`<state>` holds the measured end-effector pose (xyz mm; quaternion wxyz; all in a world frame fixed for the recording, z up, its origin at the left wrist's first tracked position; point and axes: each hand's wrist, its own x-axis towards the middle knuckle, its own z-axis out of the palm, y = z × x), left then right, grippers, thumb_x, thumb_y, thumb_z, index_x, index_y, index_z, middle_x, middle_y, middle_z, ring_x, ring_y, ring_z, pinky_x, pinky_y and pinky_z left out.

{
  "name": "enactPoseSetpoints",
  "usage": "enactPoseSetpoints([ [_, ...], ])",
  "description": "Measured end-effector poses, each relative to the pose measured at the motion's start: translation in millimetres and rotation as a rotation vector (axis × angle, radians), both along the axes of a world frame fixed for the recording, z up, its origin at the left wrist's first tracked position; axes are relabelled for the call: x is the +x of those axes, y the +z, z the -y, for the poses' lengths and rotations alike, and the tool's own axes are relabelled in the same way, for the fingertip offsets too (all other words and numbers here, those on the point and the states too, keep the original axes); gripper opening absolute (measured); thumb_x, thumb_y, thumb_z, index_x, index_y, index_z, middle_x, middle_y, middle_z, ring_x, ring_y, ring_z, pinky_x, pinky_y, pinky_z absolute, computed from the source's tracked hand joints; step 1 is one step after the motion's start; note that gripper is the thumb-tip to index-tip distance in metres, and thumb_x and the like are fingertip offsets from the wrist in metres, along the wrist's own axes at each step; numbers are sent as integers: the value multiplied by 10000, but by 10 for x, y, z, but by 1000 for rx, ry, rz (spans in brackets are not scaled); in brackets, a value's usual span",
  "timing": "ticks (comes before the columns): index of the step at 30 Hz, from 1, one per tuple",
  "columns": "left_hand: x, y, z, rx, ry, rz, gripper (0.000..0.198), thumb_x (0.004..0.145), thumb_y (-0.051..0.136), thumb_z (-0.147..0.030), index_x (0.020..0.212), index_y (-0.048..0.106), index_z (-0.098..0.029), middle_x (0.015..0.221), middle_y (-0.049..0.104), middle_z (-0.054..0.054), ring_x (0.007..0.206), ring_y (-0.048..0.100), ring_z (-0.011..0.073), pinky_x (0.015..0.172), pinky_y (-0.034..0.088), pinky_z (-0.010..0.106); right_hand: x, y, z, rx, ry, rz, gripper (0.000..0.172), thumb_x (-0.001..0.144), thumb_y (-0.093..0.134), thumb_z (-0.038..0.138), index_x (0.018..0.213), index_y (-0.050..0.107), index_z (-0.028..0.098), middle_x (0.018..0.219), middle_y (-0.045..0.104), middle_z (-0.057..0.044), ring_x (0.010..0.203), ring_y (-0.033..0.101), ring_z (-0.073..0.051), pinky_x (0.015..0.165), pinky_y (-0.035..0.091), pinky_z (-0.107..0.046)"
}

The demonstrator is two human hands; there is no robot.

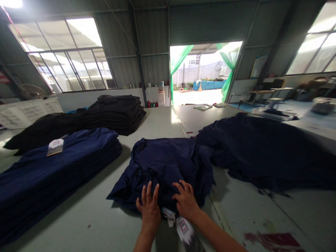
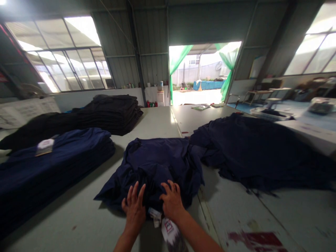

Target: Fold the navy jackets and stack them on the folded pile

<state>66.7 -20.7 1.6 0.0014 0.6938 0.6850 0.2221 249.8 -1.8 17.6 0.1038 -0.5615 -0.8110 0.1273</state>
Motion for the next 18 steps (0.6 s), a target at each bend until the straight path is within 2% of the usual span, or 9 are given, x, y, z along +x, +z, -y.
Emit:
enactPoseSetpoints([
  [2, -4, -17, 27, -60, -154, -26, 763, 631, 434, -30, 1284, 357, -418, 1451, 260, -40, 1348, 98, 256, 1011, 14, 603, -42, -2, -6, -52, 45, 7, 314, 668, 591, 346, 971, 645, 282, 1375, 351, -1, 1290, 124, -287, 1027, -7, -473],
  [4, -18, -44, 24, -137, -286, -25, 682, 635, 458, -55, 1204, 451, -431, 1412, 341, -58, 1342, 131, 260, 983, -75, 637, -71, -1, -18, -85, 69, 20, 331, 656, 612, 391, 963, 649, 273, 1333, 404, -20, 1275, 157, -284, 1021, -19, -484],
  [6, -19, -67, -5, -184, -302, 4, 483, 663, 461, -72, 1020, 595, -369, 1322, 473, -43, 1310, 236, 250, 978, -117, 633, -90, 1, -30, -96, 72, 22, 270, 675, 605, 380, 918, 660, 277, 1272, 469, -15, 1250, 213, -263, 1015, -2, -476],
  [8, -2, -65, -48, -181, -250, 55, 332, 697, 443, -71, 826, 641, -304, 1148, 615, -26, 1239, 367, 225, 995, -118, 609, -105, 6, -41, -93, 59, 5, 219, 692, 598, 373, 883, 664, 288, 1180, 540, -1, 1211, 272, -241, 1008, 22, -463],
  [10, 24, -27, -95, -133, -223, 114, 301, 724, 416, -68, 760, 629, -278, 945, 686, -31, 1116, 494, 187, 1023, -87, 575, -120, 19, -52, -85, 47, -13, 214, 700, 593, 381, 885, 657, 296, 1082, 596, 6, 1169, 320, -227, 997, 45, -451],
  [12, 44, 38, -136, -76, -227, 166, 312, 739, 386, -66, 777, 619, -269, 836, 691, -41, 960, 576, 147, 1049, -16, 528, -137, 44, -69, -77, 32, -14, 233, 705, 585, 370, 918, 641, 295, 1018, 627, 6, 1128, 358, -218, 986, 60, -444],
  [15, 54, 126, -186, -33, -270, 216, 356, 736, 334, -48, 822, 608, -258, 826, 683, -44, 818, 598, 110, 1046, 116, 455, -171, 96, -109, -78, 20, 10, 279, 695, 574, 318, 968, 617, 282, 984, 647, -13, 1093, 391, -217, 972, 60, -450],
  [18, 48, 156, -230, -46, -340, 238, 390, 728, 299, -35, 881, 589, -246, 845, 674, -37, 824, 593, 102, 1016, 197, 393, -209, 147, -154, -99, 31, 43, 256, 701, 525, 237, 933, 630, 247, 944, 654, -51, 1067, 417, -218, 958, 81, -446],
])
